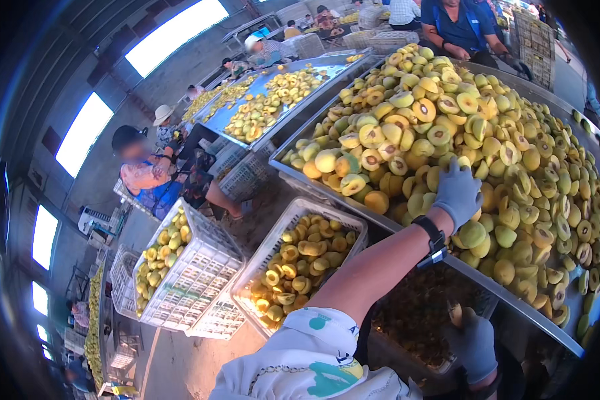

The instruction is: The person uses a specialized tool to remove the pits from apricots and then places the pitted fruit into a basket.

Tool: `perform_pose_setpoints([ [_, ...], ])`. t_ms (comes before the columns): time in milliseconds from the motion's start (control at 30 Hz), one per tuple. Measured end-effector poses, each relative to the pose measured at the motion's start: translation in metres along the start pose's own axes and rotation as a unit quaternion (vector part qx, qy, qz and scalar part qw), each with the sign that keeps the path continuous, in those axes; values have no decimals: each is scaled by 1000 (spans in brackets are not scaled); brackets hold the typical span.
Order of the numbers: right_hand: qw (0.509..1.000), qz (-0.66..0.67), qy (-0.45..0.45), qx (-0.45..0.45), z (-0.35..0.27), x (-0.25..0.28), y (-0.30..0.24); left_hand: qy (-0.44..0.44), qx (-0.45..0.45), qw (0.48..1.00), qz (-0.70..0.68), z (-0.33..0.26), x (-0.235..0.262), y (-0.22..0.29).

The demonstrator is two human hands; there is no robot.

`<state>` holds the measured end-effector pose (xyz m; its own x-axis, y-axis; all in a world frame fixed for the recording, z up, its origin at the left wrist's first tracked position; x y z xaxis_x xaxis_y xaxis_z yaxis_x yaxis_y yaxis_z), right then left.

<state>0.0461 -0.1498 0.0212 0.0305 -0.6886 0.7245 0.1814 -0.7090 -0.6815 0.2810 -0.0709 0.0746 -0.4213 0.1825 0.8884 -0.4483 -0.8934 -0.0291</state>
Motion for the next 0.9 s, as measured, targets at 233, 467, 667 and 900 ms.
perform_pose_setpoints([
  [233,997,66,10,31,2,-1,-16,53,77,990,-108,-30,15,-49],
  [467,994,84,24,72,1,-2,-41,54,145,975,-160,-4,5,-43],
  [667,955,288,69,-13,16,4,2,241,84,904,-342,-34,70,-50],
  [900,838,516,95,-154,13,20,9,-52,198,619,-758,-123,59,10],
])
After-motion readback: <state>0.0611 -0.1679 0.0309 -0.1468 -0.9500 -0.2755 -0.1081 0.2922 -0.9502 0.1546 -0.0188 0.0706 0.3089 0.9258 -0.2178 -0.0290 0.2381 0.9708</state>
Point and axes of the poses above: each hand's wrist, its own z-axis towards the middle knuckle, its own x-axis out of the back of the hand, y = z × x, the point moved 8 cm from there along z, towards the middle knuckle
